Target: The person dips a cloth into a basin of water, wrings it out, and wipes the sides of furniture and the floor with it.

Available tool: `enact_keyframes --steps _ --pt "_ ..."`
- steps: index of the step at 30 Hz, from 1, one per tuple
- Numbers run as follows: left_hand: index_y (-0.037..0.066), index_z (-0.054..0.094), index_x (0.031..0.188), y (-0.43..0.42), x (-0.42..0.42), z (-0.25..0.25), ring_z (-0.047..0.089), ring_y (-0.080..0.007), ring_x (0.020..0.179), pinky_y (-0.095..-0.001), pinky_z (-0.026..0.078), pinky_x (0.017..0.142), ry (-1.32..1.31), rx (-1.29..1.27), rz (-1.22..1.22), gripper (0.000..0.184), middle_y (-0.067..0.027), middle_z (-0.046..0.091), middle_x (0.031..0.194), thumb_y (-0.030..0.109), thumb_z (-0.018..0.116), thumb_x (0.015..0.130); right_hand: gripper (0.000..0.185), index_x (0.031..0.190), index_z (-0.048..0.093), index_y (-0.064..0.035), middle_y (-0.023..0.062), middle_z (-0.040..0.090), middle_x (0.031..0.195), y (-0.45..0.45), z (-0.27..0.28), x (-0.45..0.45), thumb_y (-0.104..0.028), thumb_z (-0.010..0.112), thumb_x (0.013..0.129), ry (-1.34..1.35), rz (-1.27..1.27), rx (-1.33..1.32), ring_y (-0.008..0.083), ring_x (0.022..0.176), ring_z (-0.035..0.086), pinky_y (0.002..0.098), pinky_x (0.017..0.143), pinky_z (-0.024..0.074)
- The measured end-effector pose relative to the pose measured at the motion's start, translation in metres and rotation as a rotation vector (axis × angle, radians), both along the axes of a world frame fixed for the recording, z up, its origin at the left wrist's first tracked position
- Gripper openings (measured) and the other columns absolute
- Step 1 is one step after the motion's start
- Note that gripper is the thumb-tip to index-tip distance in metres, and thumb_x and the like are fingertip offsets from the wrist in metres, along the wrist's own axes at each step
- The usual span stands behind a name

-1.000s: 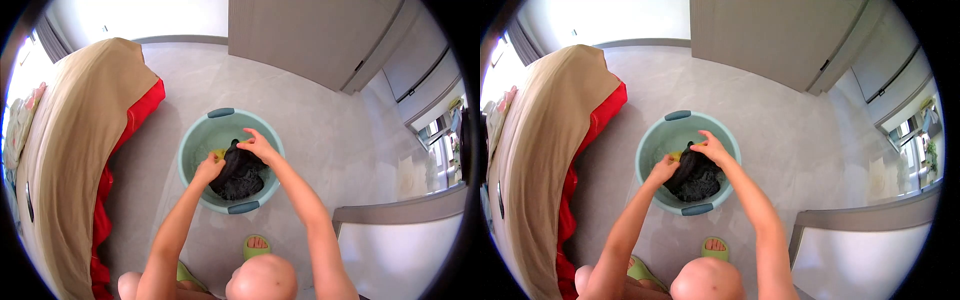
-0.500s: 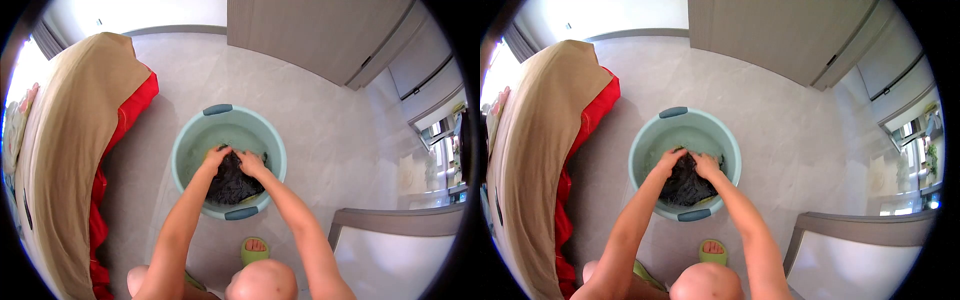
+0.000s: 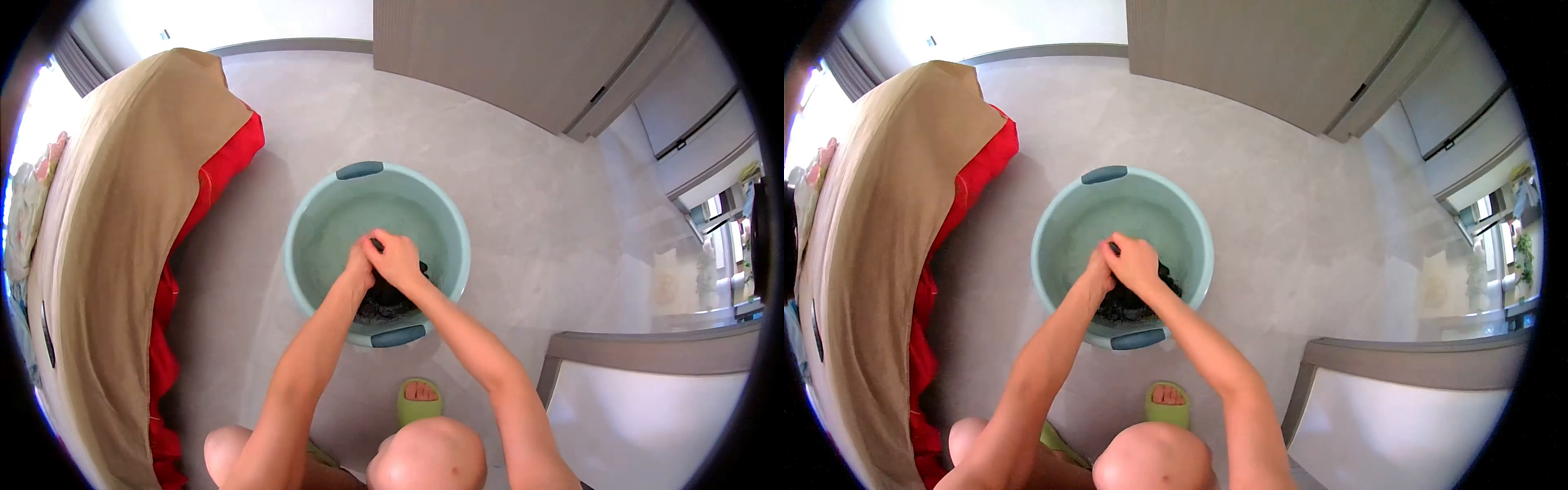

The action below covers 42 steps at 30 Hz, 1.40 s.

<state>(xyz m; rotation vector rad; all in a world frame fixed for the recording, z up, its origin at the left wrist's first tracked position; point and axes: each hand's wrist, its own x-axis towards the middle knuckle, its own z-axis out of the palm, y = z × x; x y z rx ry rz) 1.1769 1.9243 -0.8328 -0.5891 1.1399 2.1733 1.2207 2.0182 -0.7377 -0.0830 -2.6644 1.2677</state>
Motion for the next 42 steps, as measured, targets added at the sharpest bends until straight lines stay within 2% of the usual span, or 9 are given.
enact_keyframes --steps 6,9,12,15,19,25,35,37,42 --pt "-0.002 0.061 0.111 -0.013 0.004 0.093 0.059 -0.0235 0.097 -0.0384 0.048 0.08 -0.015 -0.447 -0.115 0.047 -0.0092 0.064 0.109 0.041 0.054 0.093 0.047 0.087 0.065 -0.0042 0.0192 0.066 0.077 0.053 -0.011 -0.029 -0.05 0.057 0.088 -0.138 0.1 0.26 0.0395 0.077 0.064 0.0482 0.069 0.05" --pt "-0.002 0.062 0.108 -0.049 -0.012 0.092 0.059 -0.0272 0.098 -0.0395 0.047 0.083 0.254 -0.405 0.022 0.049 -0.0136 0.064 0.109 0.042 0.063 0.088 0.056 0.1 0.067 -0.0035 0.0204 0.065 0.103 0.085 -0.026 -0.031 -0.056 0.066 0.079 -0.275 0.276 0.177 0.0355 0.098 0.062 0.0463 0.089 0.0456" --pt "-0.001 0.056 0.117 -0.057 -0.016 0.069 0.061 -0.0294 0.097 -0.0397 0.048 0.087 0.468 -0.987 -0.167 0.059 -0.0157 0.062 0.11 0.042 0.072 0.08 0.051 0.103 0.066 -0.0043 0.0193 0.063 0.109 0.088 -0.041 -0.028 -0.049 0.069 0.079 -0.23 0.359 0.567 0.036 0.102 0.06 0.0531 0.095 0.0388" --pt "0.007 0.053 0.12 -0.045 0.0 0.05 0.056 -0.0354 0.109 -0.0498 0.041 0.094 0.701 -1.594 -0.558 0.063 -0.0178 0.058 0.115 0.043 0.076 0.073 0.044 0.106 0.066 -0.0049 0.0173 0.065 0.11 0.069 -0.054 -0.04 -0.04 0.068 0.081 -0.469 0.214 0.536 0.0368 0.102 0.061 0.058 0.101 0.0326" --pt "0.008 0.047 0.13 -0.032 -0.009 0.023 0.051 -0.0394 0.118 -0.0497 0.039 0.098 0.359 -1.429 -0.97 0.064 -0.0215 0.055 0.126 0.042 0.069 0.08 0.038 0.112 0.065 -0.0064 0.0175 0.065 0.113 0.047 -0.075 -0.047 -0.029 0.066 0.082 -0.718 0.238 0.548 0.0352 0.114 0.057 0.0611 0.105 0.0317" --pt "0.014 0.04 0.141 0.001 0.012 0.02 0.051 -0.0288 0.117 -0.0399 0.042 0.097 0.304 -0.429 -0.167 0.061 -0.0124 0.051 0.133 0.038 0.063 0.089 0.03 0.101 0.066 -0.0019 0.0192 0.066 0.108 0.027 -0.095 -0.038 -0.026 0.06 0.085 -0.703 0.014 0.468 0.039 0.096 0.064 0.0507 0.088 0.0495" --pt "0.012 0.058 0.118 -0.012 0.001 -0.016 0.061 -0.0217 0.097 -0.0375 0.05 0.085 0.102 0.259 -0.128 0.047 -0.0051 0.064 0.103 0.052 0.049 0.094 0.042 0.068 0.056 -0.0017 0.0227 0.059 0.067 -0.009 -0.003 -0.002 -0.04 0.06 0.084 -0.032 0.046 -0.006 0.044 0.065 0.056 0.0496 0.058 0.0437" --pt "0.009 0.059 0.118 -0.003 0.019 0.069 0.062 -0.0224 0.098 -0.0387 0.051 0.084 -0.002 -0.069 -0.149 0.049 -0.0076 0.065 0.108 0.05 0.05 0.094 0.045 0.068 0.058 -0.0032 0.0228 0.06 0.069 -0.001 -0.003 -0.017 -0.043 0.056 0.089 -0.017 0.063 0.067 0.044 0.071 0.059 0.0511 0.062 0.0462" --pt "0.002 0.063 0.113 -0.043 0.001 0.09 0.064 -0.019 0.09 -0.0335 0.052 0.081 0.273 -0.359 -0.136 0.035 -0.011 0.067 0.104 0.031 0.058 0.093 0.049 0.073 0.061 -0.0042 0.0184 0.064 0.075 0.065 0.003 -0.028 -0.049 0.053 0.091 0.028 0.11 0.34 0.0398 0.075 0.062 0.0497 0.068 0.0479"
